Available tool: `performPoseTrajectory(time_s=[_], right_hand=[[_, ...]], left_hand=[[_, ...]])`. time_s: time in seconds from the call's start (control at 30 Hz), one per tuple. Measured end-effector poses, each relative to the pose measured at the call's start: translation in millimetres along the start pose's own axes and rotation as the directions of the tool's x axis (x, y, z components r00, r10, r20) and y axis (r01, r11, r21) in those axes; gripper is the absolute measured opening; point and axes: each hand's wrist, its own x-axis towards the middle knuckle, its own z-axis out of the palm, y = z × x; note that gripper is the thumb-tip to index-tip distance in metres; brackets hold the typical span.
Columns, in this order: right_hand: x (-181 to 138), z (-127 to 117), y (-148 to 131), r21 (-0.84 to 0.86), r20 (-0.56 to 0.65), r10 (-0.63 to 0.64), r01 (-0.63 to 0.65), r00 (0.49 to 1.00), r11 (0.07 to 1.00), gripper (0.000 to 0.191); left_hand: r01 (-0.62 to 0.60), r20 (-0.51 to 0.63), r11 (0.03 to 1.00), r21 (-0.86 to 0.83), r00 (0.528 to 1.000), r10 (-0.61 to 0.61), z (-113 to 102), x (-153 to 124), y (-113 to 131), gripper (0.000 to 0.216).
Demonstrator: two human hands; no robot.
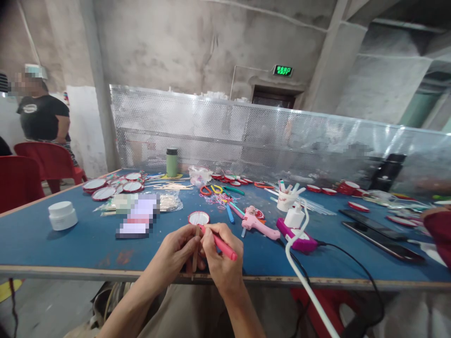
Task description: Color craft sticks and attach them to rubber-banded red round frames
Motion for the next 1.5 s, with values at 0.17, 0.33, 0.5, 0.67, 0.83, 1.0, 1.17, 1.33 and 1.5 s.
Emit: performPoseTrajectory(time_s=[0.17, 0.33, 0.5, 0.67, 0.83, 1.0, 1.17, 1.33, 1.5], right_hand=[[-0.4, -0.2, 0.0, 0.012, 0.015, 0.009, -0.009, 1.0, 1.0, 0.016], [-0.7, 0.1, 0.5, 0.022, -0.001, 0.037, -0.037, 0.999, 0.999, 0.018], [-0.3, 0.5, -0.6, 0.023, -0.001, 0.025, -0.025, 1.0, 0.999, 0.017], [-1.0, 0.9, 1.2, 0.017, -0.004, 0.034, -0.034, 0.999, 0.999, 0.017], [-2.0, 0.9, 2.7, 0.02, -0.002, 0.044, -0.044, 0.999, 0.999, 0.017], [-1.6, 1.2, 2.0, 0.028, -0.003, 0.06, -0.06, 0.998, 0.998, 0.018], [-0.8, 0.5, 0.1, 0.021, -0.001, 0.029, -0.029, 1.0, 0.999, 0.017], [1.0, 0.2, -1.9, 0.032, 0.024, 0.004, -0.005, 1.0, 0.999, 0.016], [0.8, 0.5, -1.3, 0.031, 0.019, 0.019, -0.019, 1.0, 0.999, 0.016]], left_hand=[[-0.003, 0.001, 1.0, 0.005, 1.0, 0.003, -0.7, 1.3, 0.9, 0.023], [-0.007, -0.006, 1.0, 0.001, 1.0, 0.007, -0.6, 1.2, 0.1, 0.024], [0.006, -0.003, 1.0, -0.015, 1.0, -0.006, 0.1, 1.0, 0.7, 0.024], [0.004, 0.005, 1.0, -0.011, 1.0, -0.004, -0.1, 1.3, 0.9, 0.024], [0.004, 0.001, 1.0, -0.016, 1.0, -0.004, 0.3, 0.1, 2.4, 0.025], [0.015, 0.009, 0.999, -0.03, 1.0, -0.015, 0.4, 0.1, 2.3, 0.025], [0.01, -0.002, 1.0, -0.02, 1.0, -0.01, 0.0, 0.7, 1.0, 0.024], [0.013, -0.003, 1.0, 0.003, 1.0, -0.013, 0.4, 0.3, 2.0, 0.024], [0.009, -0.007, 1.0, 0.001, 1.0, -0.009, 0.1, 0.6, 1.7, 0.024]])
